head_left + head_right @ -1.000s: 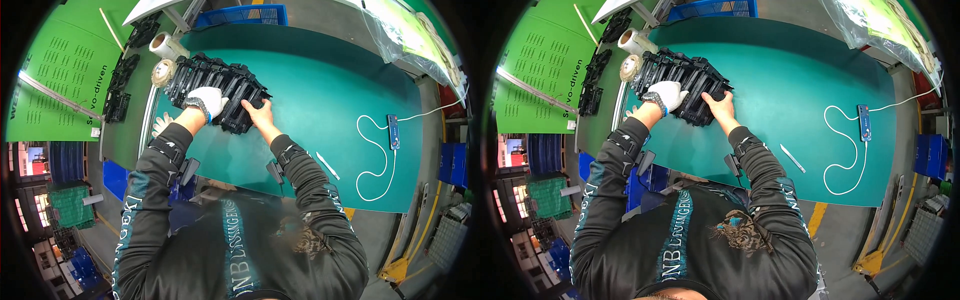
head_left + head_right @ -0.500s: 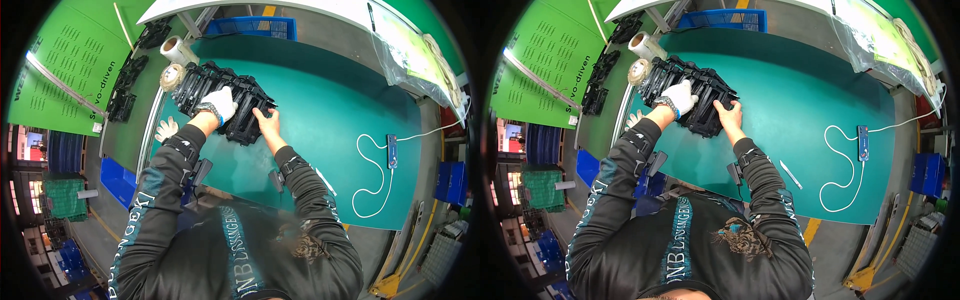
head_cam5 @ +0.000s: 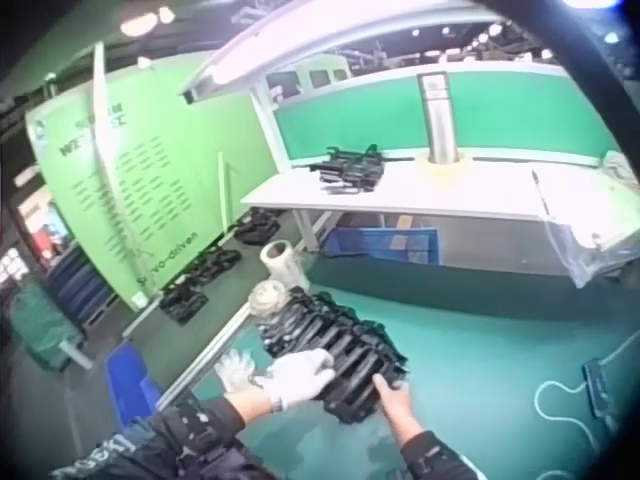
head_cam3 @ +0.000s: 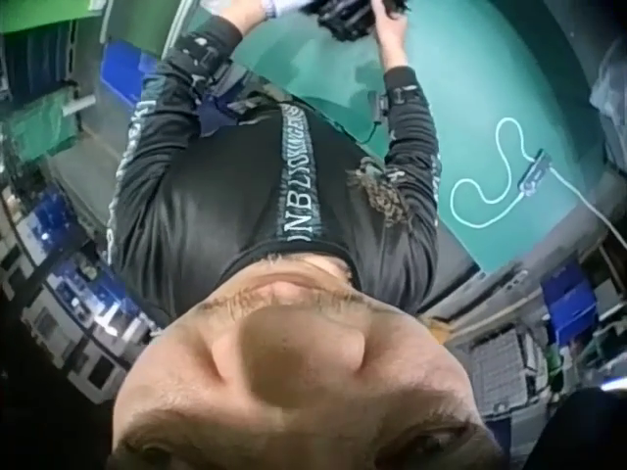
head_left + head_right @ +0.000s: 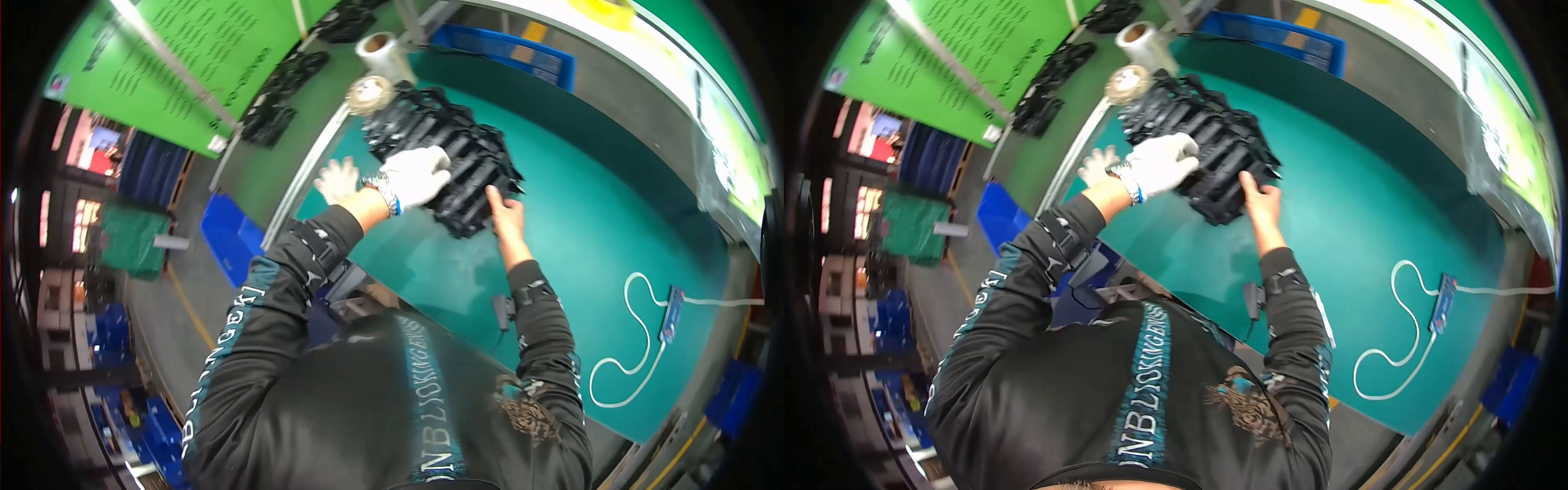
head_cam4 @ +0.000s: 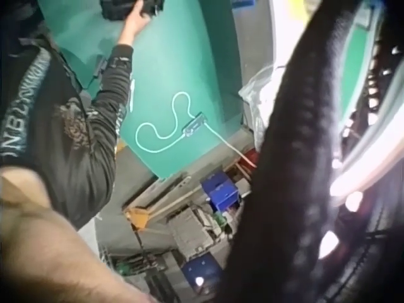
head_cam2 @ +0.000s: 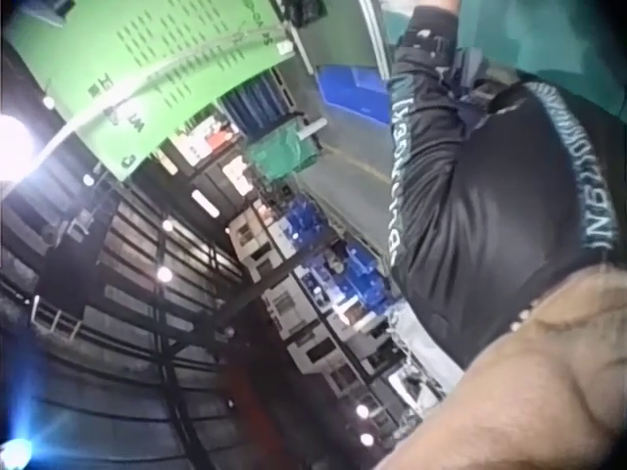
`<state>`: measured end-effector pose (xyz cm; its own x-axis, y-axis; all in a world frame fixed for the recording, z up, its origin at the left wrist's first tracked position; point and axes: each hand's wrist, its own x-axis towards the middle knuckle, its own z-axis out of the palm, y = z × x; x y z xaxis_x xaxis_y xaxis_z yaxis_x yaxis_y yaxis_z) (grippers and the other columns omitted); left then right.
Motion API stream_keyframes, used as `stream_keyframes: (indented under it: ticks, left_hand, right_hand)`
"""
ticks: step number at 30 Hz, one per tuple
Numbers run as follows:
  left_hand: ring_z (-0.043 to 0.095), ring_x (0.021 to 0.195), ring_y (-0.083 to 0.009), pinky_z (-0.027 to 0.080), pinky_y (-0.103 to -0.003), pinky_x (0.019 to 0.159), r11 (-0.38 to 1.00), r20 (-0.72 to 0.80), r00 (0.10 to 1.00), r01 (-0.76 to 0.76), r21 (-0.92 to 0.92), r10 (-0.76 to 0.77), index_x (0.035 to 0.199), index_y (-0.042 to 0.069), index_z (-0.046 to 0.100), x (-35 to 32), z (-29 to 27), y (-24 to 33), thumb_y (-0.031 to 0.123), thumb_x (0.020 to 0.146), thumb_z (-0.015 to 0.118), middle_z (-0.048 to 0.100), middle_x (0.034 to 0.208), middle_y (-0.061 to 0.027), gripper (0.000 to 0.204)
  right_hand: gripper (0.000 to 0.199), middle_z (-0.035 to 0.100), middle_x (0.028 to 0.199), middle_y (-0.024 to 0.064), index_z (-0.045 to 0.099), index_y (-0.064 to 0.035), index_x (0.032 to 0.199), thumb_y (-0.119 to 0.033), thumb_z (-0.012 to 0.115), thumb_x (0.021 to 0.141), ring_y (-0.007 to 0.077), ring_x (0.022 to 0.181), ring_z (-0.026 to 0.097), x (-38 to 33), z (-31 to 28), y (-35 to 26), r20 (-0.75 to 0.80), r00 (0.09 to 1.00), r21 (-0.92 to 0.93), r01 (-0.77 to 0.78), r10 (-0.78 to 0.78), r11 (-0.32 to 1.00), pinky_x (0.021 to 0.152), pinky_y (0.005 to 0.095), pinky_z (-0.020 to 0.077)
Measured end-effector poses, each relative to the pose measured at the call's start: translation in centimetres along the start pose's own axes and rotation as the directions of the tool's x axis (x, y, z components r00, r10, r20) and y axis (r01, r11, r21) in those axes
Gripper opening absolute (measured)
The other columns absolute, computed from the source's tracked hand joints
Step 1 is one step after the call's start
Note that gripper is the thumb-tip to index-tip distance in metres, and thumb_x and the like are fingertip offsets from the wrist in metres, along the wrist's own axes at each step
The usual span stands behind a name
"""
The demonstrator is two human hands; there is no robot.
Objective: The person picks up plastic frames, scrapes their edges with a blade, and places them into a stack. After repeating this, they carry the stack to a large white bag to store them before returning to scrape more frames.
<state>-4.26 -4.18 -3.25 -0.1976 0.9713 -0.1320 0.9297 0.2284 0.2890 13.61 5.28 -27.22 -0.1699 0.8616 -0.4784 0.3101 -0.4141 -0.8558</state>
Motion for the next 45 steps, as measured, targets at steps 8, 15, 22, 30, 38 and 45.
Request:
stream_keyframes:
  ticks: [8, 15, 22, 30, 38, 45]
  left_hand:
    - [0.066, 0.081, -0.0190, 0.054, -0.032, 0.076, 0.877, 0.107, 0.944, 0.330, -0.349, -0.313, 0.109, -0.001, 0.063, -15.3, 6.3, -11.5, 0.030, 0.087, 0.066, 0.069, 0.094, -0.0112, 0.037]
    - [0.067, 0.098, -0.0245, 0.051, -0.035, 0.090, 0.528, 0.318, 0.711, 0.688, -0.498, -0.627, 0.113, -0.002, 0.063, -20.4, 4.9, -20.5, 0.029, 0.084, 0.066, 0.071, 0.103, -0.0153, 0.042]
    - [0.062, 0.112, -0.0308, 0.046, -0.037, 0.099, 0.792, -0.400, 0.684, 0.530, -0.302, -0.610, 0.119, 0.004, 0.063, -13.7, -1.5, -37.7, 0.030, 0.088, 0.059, 0.067, 0.117, -0.0176, 0.040]
    - [0.058, 0.118, -0.0316, 0.043, -0.039, 0.103, 0.821, -0.551, 0.647, 0.555, -0.134, -0.527, 0.123, 0.011, 0.063, 0.2, -9.0, -54.0, 0.029, 0.091, 0.050, 0.063, 0.125, -0.0152, 0.038]
    - [0.056, 0.119, -0.0368, 0.043, -0.039, 0.102, 0.922, -0.222, 0.898, 0.350, -0.164, -0.380, 0.130, 0.009, 0.057, 6.7, -5.1, -66.5, 0.027, 0.088, 0.052, 0.060, 0.127, -0.0226, 0.046]
    - [0.057, 0.117, -0.0368, 0.044, -0.036, 0.100, 0.898, 0.150, 0.885, 0.430, 0.093, -0.440, 0.131, 0.006, 0.054, 4.6, -11.9, -56.8, 0.027, 0.086, 0.058, 0.058, 0.129, -0.0223, 0.050]
  right_hand:
    - [0.074, 0.062, 0.109, 0.0121, 0.047, 0.0028, 0.130, -0.050, 0.072, 0.085, 0.0163, 0.088, 0.059, -5.3, -2.6, 0.7, 0.063, 0.996, 0.306, 0.042, -0.064, 0.951, 0.077, 0.0299, 0.0492]
    - [0.057, 0.062, 0.110, 0.0112, 0.046, 0.0037, 0.131, -0.032, 0.069, 0.092, 0.0163, 0.095, 0.061, -7.9, -3.8, 4.8, -0.029, 0.996, 0.363, 0.089, -0.085, 0.928, 0.084, 0.0294, 0.0493]
    - [0.031, 0.061, 0.096, 0.0056, 0.054, 0.0009, 0.119, -0.015, 0.064, 0.095, 0.0112, 0.078, 0.058, -11.6, -6.3, 8.8, -0.258, 0.966, 0.250, 0.097, -0.030, 0.963, 0.068, 0.0245, 0.0487]
    - [0.011, 0.048, 0.064, -0.0004, 0.053, -0.0053, 0.085, -0.010, 0.057, 0.094, 0.0090, 0.051, 0.046, -28.9, -4.8, 14.9, -0.445, 0.896, 0.017, 0.008, 0.001, 1.000, 0.045, 0.0247, 0.0376]
    - [0.009, 0.054, 0.068, 0.0008, 0.057, -0.0043, 0.090, -0.010, 0.064, 0.091, 0.0105, 0.056, 0.055, -38.7, -1.8, 13.5, -0.412, 0.783, -0.068, -0.536, 0.466, 0.841, 0.047, 0.0256, 0.0437]
    - [0.010, 0.059, 0.071, 0.0019, 0.061, -0.0061, 0.090, -0.016, 0.063, 0.091, 0.0138, 0.058, 0.059, -34.8, -0.2, 11.8, -0.288, 0.815, -0.012, -0.528, 0.502, 0.849, 0.052, 0.0283, 0.0484]
